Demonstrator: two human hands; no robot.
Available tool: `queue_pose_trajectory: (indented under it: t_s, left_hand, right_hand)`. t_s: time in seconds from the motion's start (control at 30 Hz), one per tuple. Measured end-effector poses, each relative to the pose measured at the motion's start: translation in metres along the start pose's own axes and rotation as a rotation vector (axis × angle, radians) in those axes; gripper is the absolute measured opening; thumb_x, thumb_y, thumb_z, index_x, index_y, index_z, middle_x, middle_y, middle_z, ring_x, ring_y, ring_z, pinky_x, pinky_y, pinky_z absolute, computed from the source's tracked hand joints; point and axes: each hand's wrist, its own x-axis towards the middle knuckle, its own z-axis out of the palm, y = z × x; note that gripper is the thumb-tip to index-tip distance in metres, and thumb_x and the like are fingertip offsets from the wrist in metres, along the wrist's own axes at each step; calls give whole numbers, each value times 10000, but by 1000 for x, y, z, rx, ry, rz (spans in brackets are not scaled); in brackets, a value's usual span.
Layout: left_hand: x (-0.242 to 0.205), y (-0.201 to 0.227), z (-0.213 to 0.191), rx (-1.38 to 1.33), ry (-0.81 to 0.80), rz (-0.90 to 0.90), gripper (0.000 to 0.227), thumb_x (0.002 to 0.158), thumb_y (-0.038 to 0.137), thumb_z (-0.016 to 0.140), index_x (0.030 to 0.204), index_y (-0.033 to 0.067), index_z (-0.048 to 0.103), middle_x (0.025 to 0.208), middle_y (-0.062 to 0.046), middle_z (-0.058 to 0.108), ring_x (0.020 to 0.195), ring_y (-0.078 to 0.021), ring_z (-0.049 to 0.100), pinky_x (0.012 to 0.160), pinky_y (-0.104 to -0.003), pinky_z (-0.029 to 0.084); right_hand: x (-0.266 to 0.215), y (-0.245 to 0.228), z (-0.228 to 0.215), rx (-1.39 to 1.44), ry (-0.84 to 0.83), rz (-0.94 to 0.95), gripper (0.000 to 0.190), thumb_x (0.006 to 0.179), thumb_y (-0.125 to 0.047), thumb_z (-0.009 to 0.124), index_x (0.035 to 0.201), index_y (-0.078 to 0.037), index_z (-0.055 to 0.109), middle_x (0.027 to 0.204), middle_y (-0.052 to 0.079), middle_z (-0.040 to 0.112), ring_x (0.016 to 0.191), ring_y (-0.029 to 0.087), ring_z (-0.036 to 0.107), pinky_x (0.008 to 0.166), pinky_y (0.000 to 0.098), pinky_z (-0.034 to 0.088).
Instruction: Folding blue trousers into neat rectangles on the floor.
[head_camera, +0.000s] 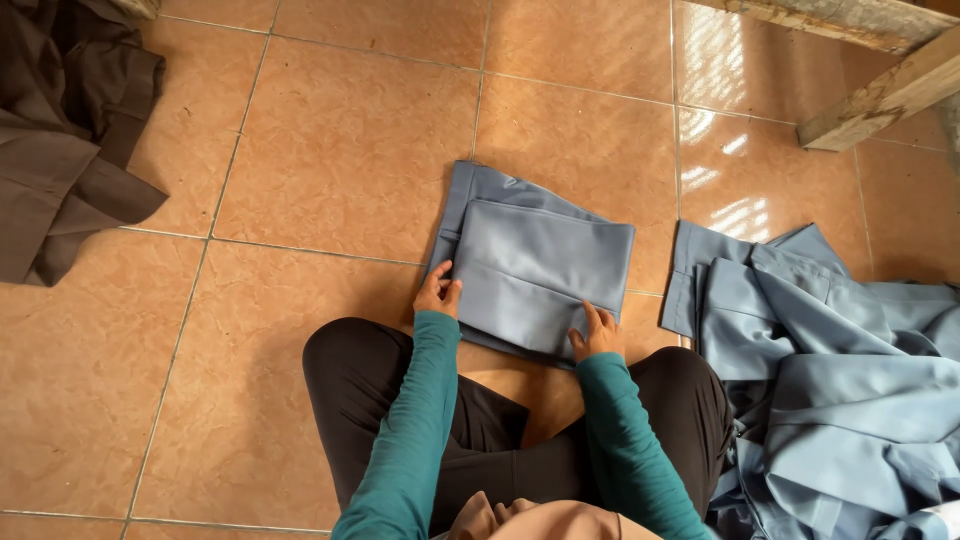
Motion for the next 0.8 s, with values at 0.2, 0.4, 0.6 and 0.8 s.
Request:
queue_pose_trajectory:
  t_s: [0.2,0.4,0.6,0.8]
  left_hand:
    - [23,-40,-12,429,43,-168,526,983,215,624,1431,422,442,1171,21,706,1120,-211,682,1011,-358,583]
    - [14,-11,-7,662,-113,-354,843,931,610,619,1597,327,187,1577,-84,329,1435,-308,338,1176,-551,318]
    - [44,-75,-1,562,-375,-488,925,848,572,684,1578,100,369,1593,-184,431,1458,-346,428,1188,-513,376]
    - [10,-59,-12,27,-359,-526,1110,632,656,865,1522,108,488,1474,-189,544,1366,-350,507,1129,-456,423]
  right_hand:
    - [17,29,35,-20,-111,99,701,869,-569,644,1511,-507,369,1525,-15,439,1363,289,500,1099,480,489]
    - [-18,-13,-5,-126,-210,61,837,893,-649,599,1587,-515,150,1703,8,74,1520,316,271,1172,604,369]
    - [-45,-51,-38,-269,-389,-96,1092,833,-735,667,1620,-475,-44,1725,90,-85,1586,356,-17,1218,673,151]
    - [-39,-44,-36,-241,-421,-133,1214,815,-484,794,1620,-469,-114,1720,105,-119,1576,380,-66,1220,684,77]
